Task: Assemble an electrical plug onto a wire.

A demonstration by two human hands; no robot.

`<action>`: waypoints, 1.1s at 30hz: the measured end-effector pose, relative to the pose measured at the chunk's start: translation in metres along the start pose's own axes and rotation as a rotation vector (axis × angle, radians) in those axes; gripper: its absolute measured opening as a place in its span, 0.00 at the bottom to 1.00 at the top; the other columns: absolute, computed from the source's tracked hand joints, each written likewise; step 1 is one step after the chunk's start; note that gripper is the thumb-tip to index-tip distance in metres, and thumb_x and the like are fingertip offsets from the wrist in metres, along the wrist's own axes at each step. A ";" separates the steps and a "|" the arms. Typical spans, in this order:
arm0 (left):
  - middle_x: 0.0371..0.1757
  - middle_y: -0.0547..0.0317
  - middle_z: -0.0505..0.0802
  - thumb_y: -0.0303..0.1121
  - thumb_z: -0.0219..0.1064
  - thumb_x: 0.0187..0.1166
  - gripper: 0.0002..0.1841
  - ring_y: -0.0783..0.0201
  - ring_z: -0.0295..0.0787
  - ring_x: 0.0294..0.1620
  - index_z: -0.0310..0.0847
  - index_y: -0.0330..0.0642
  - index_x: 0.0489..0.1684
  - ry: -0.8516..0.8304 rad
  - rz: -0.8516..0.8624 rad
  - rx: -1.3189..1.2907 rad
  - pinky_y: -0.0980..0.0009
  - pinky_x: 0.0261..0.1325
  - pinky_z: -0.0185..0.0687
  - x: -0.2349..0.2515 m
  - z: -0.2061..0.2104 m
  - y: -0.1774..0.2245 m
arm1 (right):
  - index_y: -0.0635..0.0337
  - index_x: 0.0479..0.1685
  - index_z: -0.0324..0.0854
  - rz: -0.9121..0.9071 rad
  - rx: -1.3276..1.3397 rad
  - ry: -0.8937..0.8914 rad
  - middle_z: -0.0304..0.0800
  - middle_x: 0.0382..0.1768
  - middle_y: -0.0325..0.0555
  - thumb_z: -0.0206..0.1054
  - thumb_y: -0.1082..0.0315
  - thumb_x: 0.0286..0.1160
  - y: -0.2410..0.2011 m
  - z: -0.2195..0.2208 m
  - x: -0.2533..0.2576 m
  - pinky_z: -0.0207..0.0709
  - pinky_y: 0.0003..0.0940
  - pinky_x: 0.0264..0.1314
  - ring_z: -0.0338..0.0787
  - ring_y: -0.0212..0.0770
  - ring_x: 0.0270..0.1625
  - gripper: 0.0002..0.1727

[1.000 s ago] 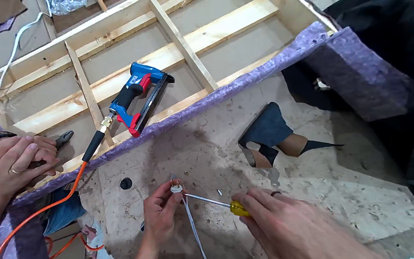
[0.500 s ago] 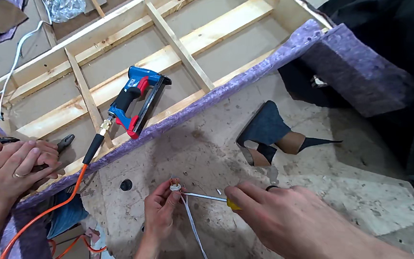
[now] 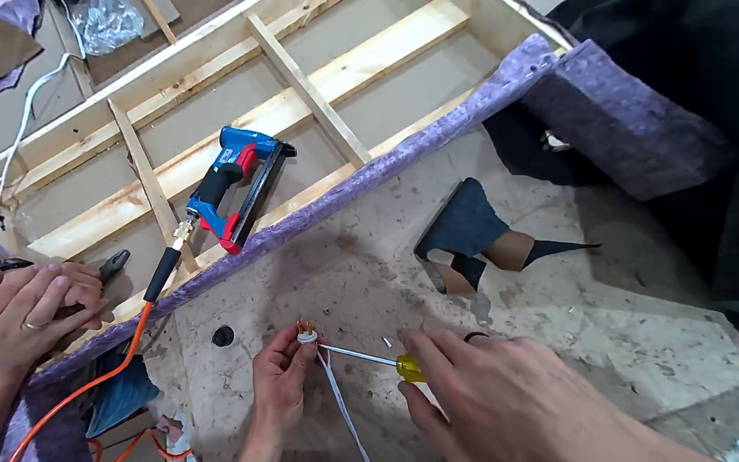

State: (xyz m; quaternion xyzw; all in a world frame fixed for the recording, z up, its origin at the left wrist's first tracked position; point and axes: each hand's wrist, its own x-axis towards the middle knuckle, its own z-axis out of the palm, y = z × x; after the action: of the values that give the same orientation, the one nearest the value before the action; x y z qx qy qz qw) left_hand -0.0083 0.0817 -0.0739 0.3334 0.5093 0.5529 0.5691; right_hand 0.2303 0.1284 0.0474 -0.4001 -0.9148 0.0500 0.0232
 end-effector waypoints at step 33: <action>0.52 0.65 0.91 0.44 0.69 0.82 0.17 0.69 0.89 0.45 0.89 0.57 0.66 -0.200 -0.064 1.043 0.63 0.53 0.88 0.067 -0.018 0.018 | 0.58 0.60 0.88 0.536 0.679 -0.052 0.94 0.49 0.51 0.67 0.50 0.80 -0.047 0.095 -0.042 0.88 0.56 0.50 0.94 0.52 0.49 0.22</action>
State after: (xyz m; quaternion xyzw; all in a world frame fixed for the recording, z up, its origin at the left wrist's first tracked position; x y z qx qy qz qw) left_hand -0.0395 0.1466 -0.0757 0.6075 0.6696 0.1739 0.3902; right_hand 0.2168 0.0584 -0.0415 -0.5919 -0.7104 0.3626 0.1166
